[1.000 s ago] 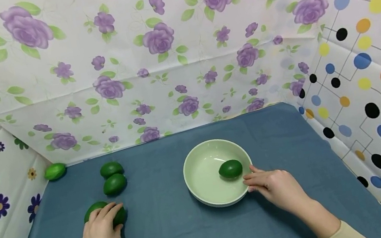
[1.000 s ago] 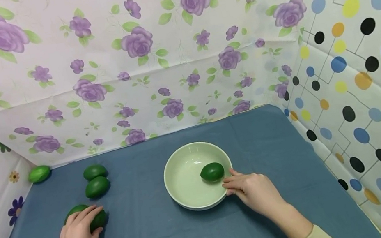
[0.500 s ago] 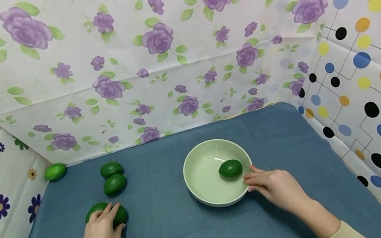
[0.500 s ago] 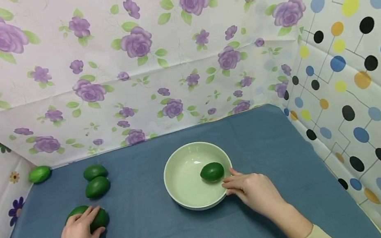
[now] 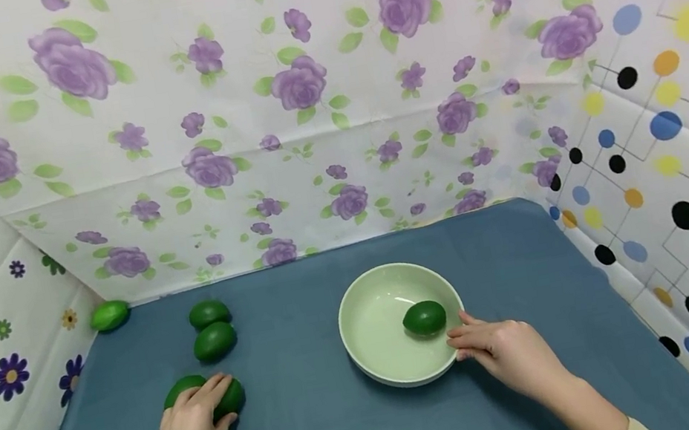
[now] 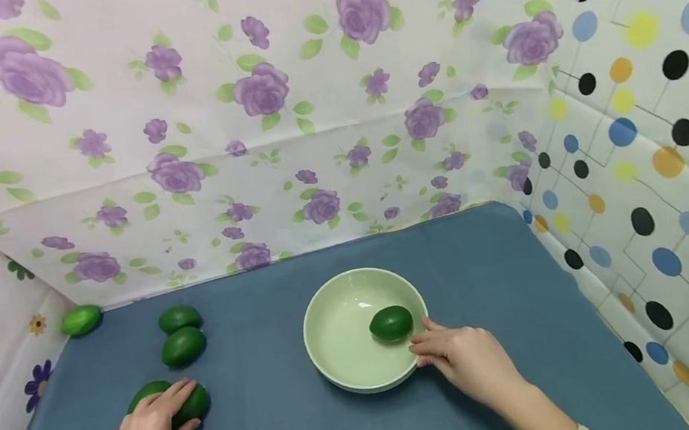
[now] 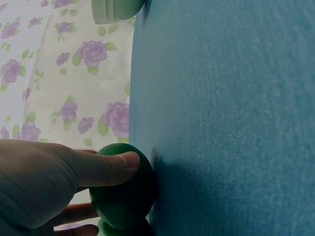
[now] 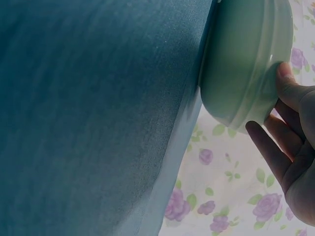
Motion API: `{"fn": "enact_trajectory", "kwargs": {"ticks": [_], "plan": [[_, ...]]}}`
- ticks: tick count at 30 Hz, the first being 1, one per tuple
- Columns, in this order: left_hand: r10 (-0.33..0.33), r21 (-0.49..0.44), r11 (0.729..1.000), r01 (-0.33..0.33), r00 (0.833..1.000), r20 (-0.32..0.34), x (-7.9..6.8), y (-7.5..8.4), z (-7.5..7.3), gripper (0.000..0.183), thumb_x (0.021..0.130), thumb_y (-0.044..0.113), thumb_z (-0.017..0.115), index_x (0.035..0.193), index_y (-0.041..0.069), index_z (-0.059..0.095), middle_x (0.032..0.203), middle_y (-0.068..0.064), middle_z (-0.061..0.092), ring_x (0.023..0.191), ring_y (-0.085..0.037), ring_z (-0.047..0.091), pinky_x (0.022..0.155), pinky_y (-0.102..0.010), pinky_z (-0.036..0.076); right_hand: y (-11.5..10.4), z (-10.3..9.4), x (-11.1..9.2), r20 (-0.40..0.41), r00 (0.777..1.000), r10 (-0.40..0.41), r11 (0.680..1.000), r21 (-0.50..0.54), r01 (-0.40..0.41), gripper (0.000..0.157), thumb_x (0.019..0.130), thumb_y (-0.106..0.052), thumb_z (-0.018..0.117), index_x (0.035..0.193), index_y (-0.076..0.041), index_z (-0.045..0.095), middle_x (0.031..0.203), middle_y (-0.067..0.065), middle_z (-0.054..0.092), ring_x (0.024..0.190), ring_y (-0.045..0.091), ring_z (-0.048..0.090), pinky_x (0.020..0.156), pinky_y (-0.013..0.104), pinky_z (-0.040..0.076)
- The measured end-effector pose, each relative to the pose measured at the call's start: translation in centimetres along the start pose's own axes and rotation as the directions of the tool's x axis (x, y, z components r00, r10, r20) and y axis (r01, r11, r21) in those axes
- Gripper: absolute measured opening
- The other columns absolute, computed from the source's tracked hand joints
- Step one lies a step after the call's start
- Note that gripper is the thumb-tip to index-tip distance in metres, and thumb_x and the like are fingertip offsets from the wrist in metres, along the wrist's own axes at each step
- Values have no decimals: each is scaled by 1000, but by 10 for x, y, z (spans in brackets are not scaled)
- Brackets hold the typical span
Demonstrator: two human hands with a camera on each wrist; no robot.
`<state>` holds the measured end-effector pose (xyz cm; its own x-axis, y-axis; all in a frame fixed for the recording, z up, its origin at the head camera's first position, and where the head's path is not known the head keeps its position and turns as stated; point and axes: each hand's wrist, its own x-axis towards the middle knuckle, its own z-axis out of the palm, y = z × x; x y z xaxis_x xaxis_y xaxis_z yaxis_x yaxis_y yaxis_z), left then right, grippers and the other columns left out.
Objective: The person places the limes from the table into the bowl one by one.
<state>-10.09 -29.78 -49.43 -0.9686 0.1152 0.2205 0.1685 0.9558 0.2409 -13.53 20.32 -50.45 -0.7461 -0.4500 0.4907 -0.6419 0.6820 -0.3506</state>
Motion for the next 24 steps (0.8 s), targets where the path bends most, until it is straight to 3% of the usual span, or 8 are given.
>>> {"fn": "enact_trajectory", "kwargs": {"ticks": [5, 9, 24], "plan": [[41, -12, 999, -42, 999, -33, 2, -1, 2, 67, 73, 4, 98, 136, 5, 75, 139, -18, 70, 117, -45, 64, 84, -63, 54, -3, -1, -3, -7, 1000, 17, 1000, -10, -18, 29, 80, -17, 94, 108, -20, 88, 114, -8, 80, 116, 23, 74, 77, 35, 65], [34, -1, 999, -34, 997, -64, -1, -3, 0, 67, 72, 4, 99, 136, 5, 75, 138, -18, 70, 116, -45, 65, 82, -63, 54, -4, 0, 2, 13, 1000, 12, 1000, -7, -12, 28, 82, -18, 93, 109, -19, 88, 116, -7, 80, 117, 23, 73, 80, 37, 65], [3, -10, 1000, -3, 1000, -4, -2, 2, 1, 66, 77, 10, 97, 139, 7, 73, 140, -17, 69, 119, -44, 64, 87, -62, 54, -4, 1, 2, 2, 1000, 5, 1000, 0, -5, 27, 79, -17, 95, 105, -20, 89, 113, -8, 80, 115, 21, 75, 80, 33, 65]]}}
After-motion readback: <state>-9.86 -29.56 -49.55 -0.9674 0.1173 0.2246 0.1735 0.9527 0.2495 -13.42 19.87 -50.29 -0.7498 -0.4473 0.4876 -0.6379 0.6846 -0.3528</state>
